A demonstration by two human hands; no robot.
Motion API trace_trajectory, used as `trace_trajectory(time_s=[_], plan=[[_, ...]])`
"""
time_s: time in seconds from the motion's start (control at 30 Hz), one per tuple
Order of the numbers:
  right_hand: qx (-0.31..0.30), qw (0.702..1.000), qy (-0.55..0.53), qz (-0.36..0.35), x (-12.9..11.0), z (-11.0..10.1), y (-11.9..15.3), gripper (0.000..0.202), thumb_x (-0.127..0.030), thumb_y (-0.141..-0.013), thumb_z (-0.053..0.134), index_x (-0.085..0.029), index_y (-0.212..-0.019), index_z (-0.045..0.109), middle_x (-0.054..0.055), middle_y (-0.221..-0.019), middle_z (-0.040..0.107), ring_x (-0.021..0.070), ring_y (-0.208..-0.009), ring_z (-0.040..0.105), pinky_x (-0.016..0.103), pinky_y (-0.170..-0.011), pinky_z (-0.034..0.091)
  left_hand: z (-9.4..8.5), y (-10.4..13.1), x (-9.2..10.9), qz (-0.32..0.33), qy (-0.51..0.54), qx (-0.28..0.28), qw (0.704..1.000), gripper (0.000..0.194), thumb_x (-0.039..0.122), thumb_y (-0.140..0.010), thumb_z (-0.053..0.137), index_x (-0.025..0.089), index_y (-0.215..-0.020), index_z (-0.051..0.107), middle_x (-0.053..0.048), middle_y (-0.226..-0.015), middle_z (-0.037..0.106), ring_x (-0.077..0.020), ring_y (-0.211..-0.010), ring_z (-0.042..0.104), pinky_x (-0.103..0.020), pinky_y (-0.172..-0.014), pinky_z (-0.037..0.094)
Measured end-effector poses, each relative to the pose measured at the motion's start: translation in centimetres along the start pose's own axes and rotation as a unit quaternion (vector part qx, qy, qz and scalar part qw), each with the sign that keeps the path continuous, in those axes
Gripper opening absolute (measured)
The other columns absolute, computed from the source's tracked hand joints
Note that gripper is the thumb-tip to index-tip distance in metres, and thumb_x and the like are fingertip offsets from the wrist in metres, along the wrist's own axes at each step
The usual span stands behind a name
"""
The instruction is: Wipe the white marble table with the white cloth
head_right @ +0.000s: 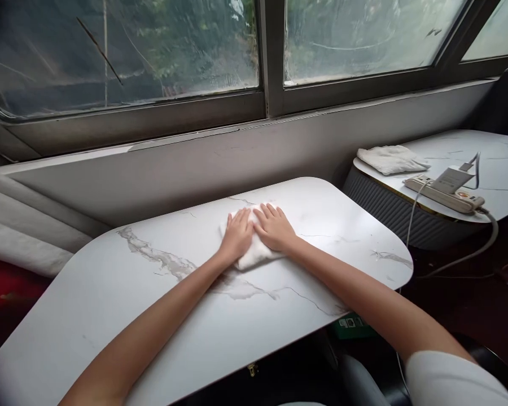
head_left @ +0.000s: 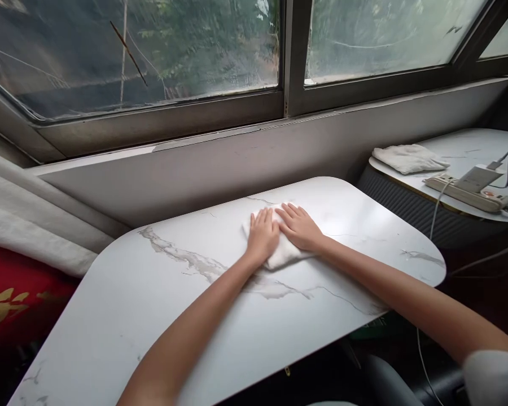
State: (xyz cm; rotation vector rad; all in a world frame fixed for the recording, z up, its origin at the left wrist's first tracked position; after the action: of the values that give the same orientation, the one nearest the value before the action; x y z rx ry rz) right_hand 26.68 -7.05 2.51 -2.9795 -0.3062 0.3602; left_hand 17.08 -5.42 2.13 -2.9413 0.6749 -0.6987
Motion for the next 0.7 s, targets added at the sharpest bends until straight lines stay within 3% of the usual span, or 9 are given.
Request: trace_trajectory(time_s=[0.17, 0.33, 0.53, 0.7], plan=[[0.020, 0.999, 0.012, -0.024, 0.3, 1.0, -7.6, 0.049, -0.032, -0.096, 0.029, -0.016, -0.141, 0.039, 0.011, -0.149, 0.033, 0.0253, -0.137, 0.027, 0.043, -0.110, 0.021, -0.8, -6.2, -3.8, -0.038, -0.062, 0.073, 0.995, 0.048, 0.022, -0.094, 0.024, 0.007, -0.136, 0.042, -0.014, -0.144, 0.041, -0.0206, -0.136, 0.031, -0.040, -0.115, 0.015], [0.038, 0.997, 0.003, -0.064, 4.2, 0.8, -10.6, 0.048, -0.032, -0.095, 0.031, -0.017, -0.139, 0.042, 0.009, -0.147, 0.038, 0.0243, -0.135, 0.033, 0.041, -0.109, 0.026, 0.0, -9.6, -2.5, -0.058, -0.098, 0.104, 0.988, 0.047, 0.022, -0.093, 0.027, 0.007, -0.134, 0.045, -0.014, -0.140, 0.046, -0.0230, -0.134, 0.036, -0.042, -0.114, 0.016], [0.044, 0.997, 0.019, -0.052, 8.2, -0.1, -8.4, 0.049, -0.033, -0.095, 0.030, -0.016, -0.139, 0.042, 0.010, -0.148, 0.036, 0.0241, -0.136, 0.030, 0.041, -0.110, 0.025, 2.0, -10.1, 1.7, -0.043, -0.103, 0.094, 0.989, 0.050, 0.024, -0.094, 0.025, 0.004, -0.137, 0.041, -0.015, -0.144, 0.041, -0.0238, -0.136, 0.031, -0.042, -0.115, 0.012], [0.040, 0.997, 0.048, -0.037, 8.3, -0.8, -2.9, 0.051, -0.033, -0.096, 0.025, -0.016, -0.143, 0.036, 0.010, -0.150, 0.032, 0.0252, -0.138, 0.025, 0.044, -0.111, 0.024, 2.9, -6.5, 4.9, -0.006, -0.097, 0.050, 0.994, 0.052, 0.027, -0.094, 0.025, 0.006, -0.141, 0.036, -0.015, -0.147, 0.036, -0.0227, -0.139, 0.025, -0.043, -0.116, 0.011]])
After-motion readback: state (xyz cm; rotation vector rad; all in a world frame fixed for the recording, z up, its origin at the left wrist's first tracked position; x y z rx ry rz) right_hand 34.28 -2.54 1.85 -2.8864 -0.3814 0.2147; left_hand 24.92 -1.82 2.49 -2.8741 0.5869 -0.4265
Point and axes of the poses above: each hand's wrist, its own y-axis away from the middle knuckle, its own z-axis out of the palm, x = y × z, the point moved 7 cm from there along -y, towards the middle knuckle
